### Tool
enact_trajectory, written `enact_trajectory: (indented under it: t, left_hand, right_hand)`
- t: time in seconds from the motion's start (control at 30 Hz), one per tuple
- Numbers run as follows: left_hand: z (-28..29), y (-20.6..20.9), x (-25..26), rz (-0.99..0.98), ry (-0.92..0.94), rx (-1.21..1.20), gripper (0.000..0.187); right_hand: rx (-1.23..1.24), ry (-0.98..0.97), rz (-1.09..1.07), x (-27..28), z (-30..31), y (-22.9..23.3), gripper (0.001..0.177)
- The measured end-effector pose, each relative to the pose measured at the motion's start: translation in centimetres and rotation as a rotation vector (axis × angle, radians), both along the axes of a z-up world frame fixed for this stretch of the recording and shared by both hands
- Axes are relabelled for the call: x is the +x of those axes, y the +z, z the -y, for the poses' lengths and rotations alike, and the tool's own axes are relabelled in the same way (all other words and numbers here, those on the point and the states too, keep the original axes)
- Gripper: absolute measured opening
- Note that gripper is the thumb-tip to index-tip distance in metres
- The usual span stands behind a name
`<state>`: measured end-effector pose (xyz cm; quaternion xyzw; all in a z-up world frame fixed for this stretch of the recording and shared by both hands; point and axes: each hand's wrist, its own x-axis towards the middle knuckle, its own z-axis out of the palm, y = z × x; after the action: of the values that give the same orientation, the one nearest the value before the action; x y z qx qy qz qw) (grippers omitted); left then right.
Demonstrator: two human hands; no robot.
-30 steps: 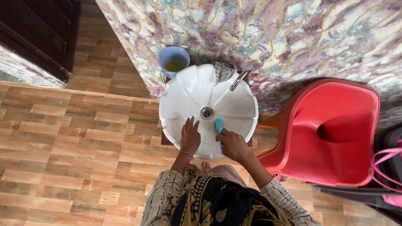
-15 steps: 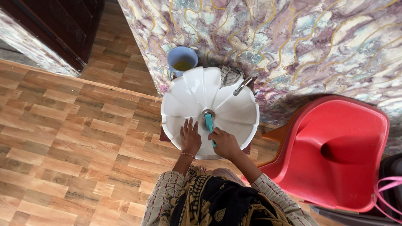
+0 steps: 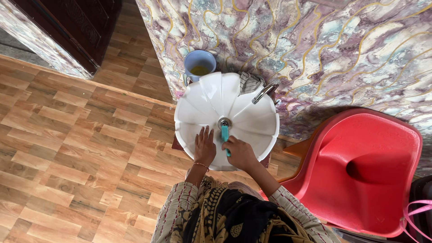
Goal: The person scrubs the interior of a white pedestal sink using a blue brush and a cloth. They repeatedly scrub the basin and the drain area, occasionally rinsing the brush under the faucet.
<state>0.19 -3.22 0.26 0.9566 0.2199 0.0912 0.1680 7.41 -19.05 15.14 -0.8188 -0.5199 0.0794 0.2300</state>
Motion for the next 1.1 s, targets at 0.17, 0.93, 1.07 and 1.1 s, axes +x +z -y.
enact_trajectory:
  t: [0.17,0.93,1.07,1.1]
  left_hand:
    - [-0.1,-0.3,0.2,0.056,0.013,-0.009,0.06]
    - [0.1,1.9,0.0,0.07,-0.101,-0.125,0.073]
    - [0.3,1.8,-0.4,0.04,-0.095,-0.108,0.072]
    - [0.2,1.6,-0.2,0.046,-0.093,-0.097,0.072]
  right_hand:
    - [-0.002,0.076,-0.03,-0.8,1.3,0.7,0.02]
    - [0.039,0.053,-0.022,0.9,0.3,-1.8,0.022]
    - [0.151,-0.051,-0.015,1.7,-0.4,-2.2,0.024]
    - [0.095,-0.028,-0.024,1.7,-0.4,-1.9,0.023]
